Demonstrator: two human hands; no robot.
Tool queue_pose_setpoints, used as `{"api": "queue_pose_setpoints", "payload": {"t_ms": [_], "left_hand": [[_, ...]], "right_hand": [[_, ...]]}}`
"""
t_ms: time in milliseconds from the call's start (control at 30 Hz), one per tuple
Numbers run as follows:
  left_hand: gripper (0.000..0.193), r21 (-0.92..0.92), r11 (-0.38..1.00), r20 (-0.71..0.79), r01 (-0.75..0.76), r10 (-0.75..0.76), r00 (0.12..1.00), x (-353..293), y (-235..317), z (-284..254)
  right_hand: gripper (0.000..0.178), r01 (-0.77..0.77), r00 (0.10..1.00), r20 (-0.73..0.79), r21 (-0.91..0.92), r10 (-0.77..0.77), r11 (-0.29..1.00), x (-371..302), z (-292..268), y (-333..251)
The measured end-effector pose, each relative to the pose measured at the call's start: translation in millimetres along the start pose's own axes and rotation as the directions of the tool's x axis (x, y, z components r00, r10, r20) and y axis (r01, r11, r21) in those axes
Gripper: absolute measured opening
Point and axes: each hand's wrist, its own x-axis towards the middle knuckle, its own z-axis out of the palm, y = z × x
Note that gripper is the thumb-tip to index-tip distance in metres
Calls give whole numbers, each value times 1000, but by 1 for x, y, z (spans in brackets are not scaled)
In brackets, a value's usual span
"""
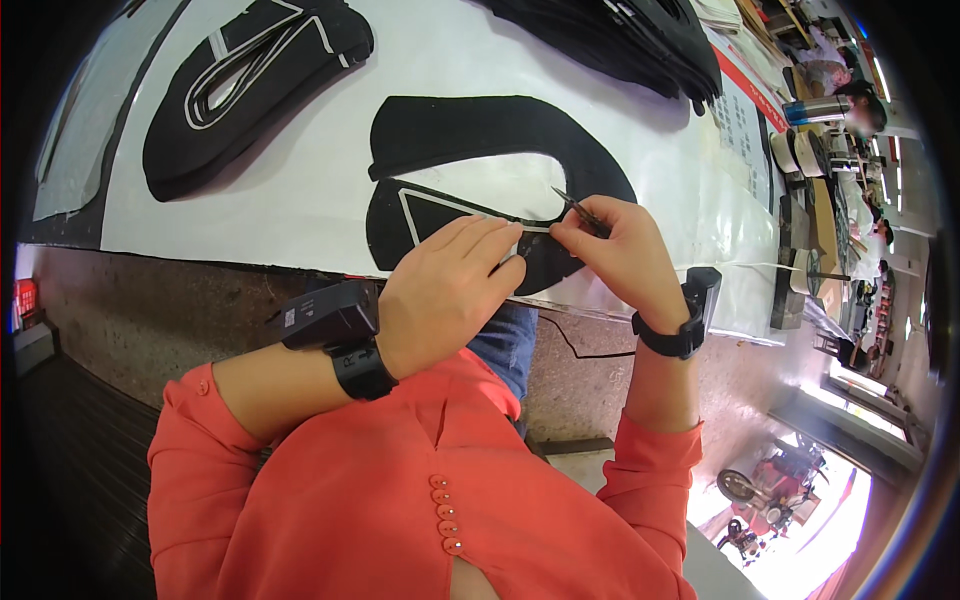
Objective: Trimming thread and excess material from shoe upper components using snips.
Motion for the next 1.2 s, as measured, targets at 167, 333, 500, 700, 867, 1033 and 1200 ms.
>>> {"api": "queue_pose_setpoints", "payload": {"t_ms": [167, 333, 500, 700, 867, 1033, 1200], "left_hand": [[24, 7, 999, 1, 34, -34, 999, -2, 1, 1], [20, 59, 998, -4, -15, 15, 1000, 6, 1, 3], [19, 109, 991, 68, -74, 66, 995, 17, 0, 5], [21, 172, 975, 78, -144, 132, 988, 25, -1, 10], [20, 161, 980, 90, -118, 104, 990, 26, 2, 13], [20, 164, 978, 82, -132, 120, 989, 29, 2, 18], [22, 178, 979, 69, -97, 86, 994, 29, 6, 20]], "right_hand": [[25, 8, 1000, -21, -34, -8, 999, 3, 0, 1], [26, -25, 999, -26, -74, 23, 997, 4, 3, -2], [25, 35, 999, 41, -35, -34, 999, 8, -6, 4], [24, 20, 997, 80, -133, -10, 991, 15, -16, -8], [26, 111, 987, 130, -116, -96, 987, 21, -24, 0], [26, 83, 982, 184, -219, -42, 972, 31, -31, 0], [25, 156, 978, 166, -197, -124, 968, 34, -35, 2]]}}
